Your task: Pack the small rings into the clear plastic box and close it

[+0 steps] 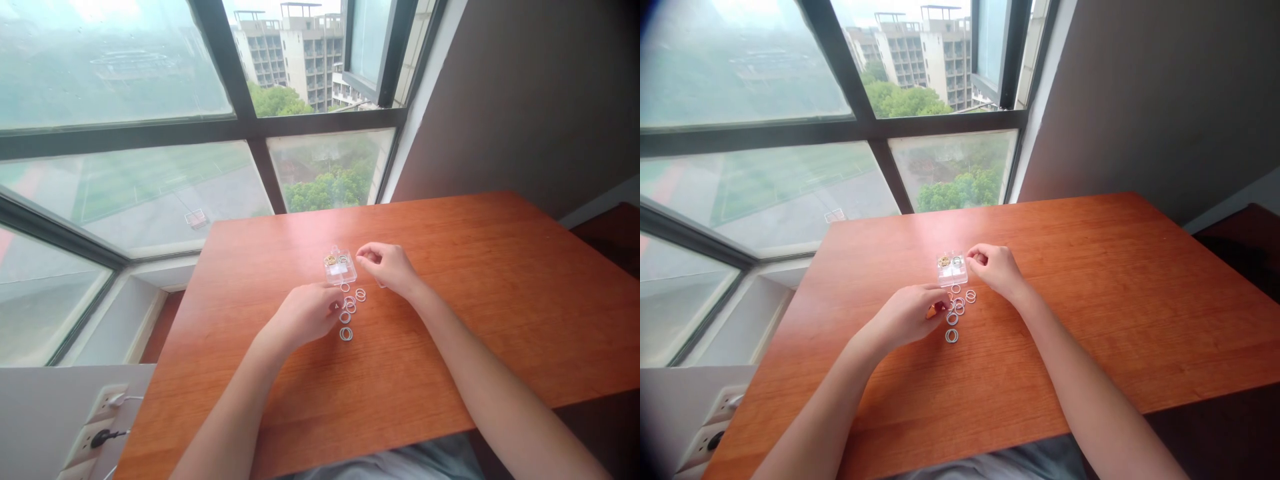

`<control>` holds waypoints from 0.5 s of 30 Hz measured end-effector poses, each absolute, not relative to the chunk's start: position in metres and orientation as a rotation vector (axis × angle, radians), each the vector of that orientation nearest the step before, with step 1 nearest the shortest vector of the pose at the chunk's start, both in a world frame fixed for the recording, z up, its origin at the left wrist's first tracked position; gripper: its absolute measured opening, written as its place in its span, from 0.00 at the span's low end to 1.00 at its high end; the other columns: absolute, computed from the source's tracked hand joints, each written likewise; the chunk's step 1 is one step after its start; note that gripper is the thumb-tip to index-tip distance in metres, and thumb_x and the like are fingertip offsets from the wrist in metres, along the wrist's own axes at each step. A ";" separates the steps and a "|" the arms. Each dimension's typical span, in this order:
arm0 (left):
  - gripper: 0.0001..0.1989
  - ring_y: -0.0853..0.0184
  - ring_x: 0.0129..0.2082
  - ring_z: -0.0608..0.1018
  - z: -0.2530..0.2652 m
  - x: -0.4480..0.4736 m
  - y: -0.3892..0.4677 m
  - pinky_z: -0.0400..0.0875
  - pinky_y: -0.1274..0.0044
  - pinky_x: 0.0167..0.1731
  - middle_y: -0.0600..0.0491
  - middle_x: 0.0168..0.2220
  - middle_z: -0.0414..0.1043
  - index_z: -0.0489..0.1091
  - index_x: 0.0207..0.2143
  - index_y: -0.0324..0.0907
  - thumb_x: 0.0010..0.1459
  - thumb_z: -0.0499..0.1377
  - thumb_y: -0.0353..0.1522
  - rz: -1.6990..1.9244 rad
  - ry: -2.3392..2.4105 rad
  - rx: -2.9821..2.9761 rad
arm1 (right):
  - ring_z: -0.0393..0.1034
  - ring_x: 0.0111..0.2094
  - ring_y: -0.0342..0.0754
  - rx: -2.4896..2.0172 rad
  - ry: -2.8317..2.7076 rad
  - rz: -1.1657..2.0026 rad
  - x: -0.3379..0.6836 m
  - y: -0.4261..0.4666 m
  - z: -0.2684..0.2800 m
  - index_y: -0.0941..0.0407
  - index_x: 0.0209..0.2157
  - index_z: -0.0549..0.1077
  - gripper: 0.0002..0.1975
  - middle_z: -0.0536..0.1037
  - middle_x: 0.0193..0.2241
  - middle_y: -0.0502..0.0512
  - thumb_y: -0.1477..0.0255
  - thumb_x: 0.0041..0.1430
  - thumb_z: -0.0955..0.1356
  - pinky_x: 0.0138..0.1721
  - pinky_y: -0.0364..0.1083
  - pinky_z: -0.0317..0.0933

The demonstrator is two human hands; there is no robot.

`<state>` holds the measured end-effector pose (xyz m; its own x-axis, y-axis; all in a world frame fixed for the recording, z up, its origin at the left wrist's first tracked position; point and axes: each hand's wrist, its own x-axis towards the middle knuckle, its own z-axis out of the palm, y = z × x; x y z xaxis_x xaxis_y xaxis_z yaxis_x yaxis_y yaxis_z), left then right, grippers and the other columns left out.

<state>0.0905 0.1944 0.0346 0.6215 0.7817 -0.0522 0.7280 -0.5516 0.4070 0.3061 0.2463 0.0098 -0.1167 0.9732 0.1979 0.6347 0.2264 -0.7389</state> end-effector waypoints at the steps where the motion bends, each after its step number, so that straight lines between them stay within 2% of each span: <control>1: 0.05 0.69 0.27 0.74 0.035 0.092 0.194 0.58 0.78 0.25 0.55 0.30 0.75 0.69 0.29 0.44 0.57 0.54 0.29 0.151 1.220 2.474 | 0.63 0.20 0.41 -1.473 -1.837 0.643 0.306 0.247 0.009 0.56 0.30 0.77 0.07 0.71 0.18 0.46 0.69 0.54 0.67 0.26 0.40 0.55; 6: 0.06 0.66 0.27 0.75 0.037 0.099 0.190 0.55 0.77 0.22 0.53 0.30 0.75 0.69 0.28 0.44 0.57 0.54 0.31 0.027 1.270 2.531 | 0.63 0.21 0.40 -1.452 -1.858 0.617 0.306 0.248 0.004 0.56 0.29 0.77 0.06 0.71 0.18 0.46 0.70 0.53 0.68 0.25 0.40 0.55; 15: 0.05 0.64 0.29 0.76 0.038 0.108 0.185 0.58 0.77 0.23 0.52 0.31 0.75 0.68 0.29 0.43 0.57 0.54 0.28 -0.053 1.204 2.625 | 0.62 0.21 0.41 -1.441 -1.874 0.642 0.303 0.246 0.007 0.56 0.30 0.78 0.07 0.71 0.18 0.46 0.70 0.53 0.68 0.25 0.40 0.53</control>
